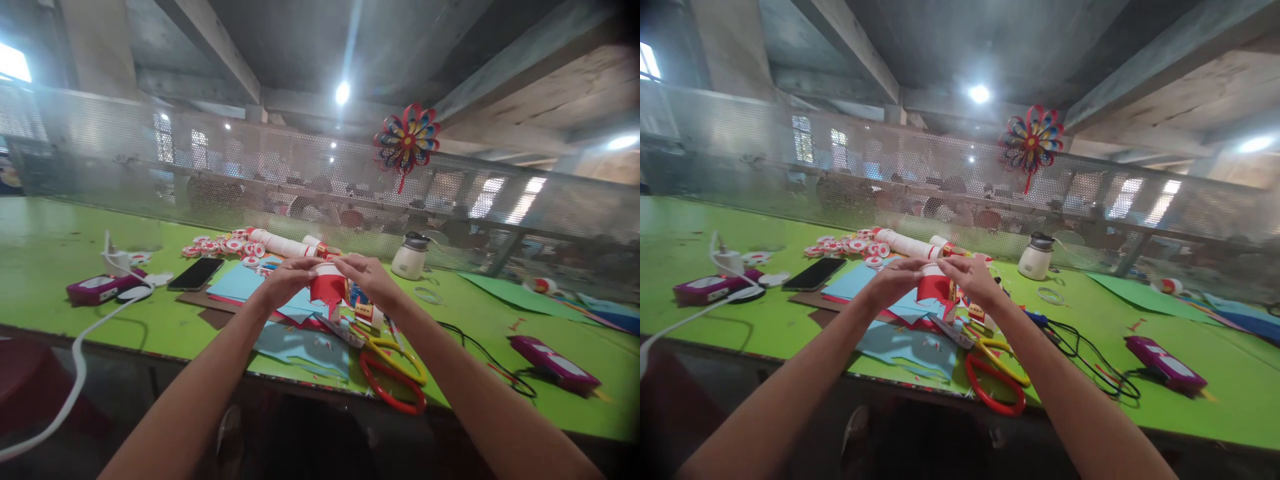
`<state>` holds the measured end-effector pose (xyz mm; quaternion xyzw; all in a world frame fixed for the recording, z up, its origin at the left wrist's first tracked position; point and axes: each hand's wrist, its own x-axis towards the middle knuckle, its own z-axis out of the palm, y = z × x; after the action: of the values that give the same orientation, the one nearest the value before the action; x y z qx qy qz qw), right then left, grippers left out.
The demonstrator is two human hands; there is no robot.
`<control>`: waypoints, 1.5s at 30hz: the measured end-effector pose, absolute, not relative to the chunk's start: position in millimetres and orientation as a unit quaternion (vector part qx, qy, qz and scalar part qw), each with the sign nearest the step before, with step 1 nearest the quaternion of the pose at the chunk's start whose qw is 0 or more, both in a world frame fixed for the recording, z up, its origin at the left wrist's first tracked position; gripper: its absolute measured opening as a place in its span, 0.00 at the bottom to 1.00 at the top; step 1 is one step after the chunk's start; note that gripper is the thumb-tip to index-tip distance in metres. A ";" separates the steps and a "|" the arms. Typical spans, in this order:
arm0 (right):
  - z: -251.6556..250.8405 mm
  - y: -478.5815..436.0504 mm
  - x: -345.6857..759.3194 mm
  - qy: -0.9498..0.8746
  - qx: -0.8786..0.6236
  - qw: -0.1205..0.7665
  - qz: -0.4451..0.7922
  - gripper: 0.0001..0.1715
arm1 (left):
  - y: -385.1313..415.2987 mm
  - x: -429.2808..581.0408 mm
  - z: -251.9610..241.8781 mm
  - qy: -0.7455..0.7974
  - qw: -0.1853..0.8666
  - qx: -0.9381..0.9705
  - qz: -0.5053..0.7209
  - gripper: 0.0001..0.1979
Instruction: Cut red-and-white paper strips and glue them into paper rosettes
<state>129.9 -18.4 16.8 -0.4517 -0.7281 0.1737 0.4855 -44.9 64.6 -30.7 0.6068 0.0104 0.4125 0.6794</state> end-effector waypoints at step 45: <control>-31.4 -137.4 177.6 -0.802 -0.597 0.019 0.017 0.21 | 84.4 -45.7 -21.7 0.093 0.721 0.233 0.646 0.04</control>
<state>177.6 -137.4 -31.4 -0.5970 -0.8018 0.0169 0.0189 -45.7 84.4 -21.7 0.2329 0.0933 0.6461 0.7208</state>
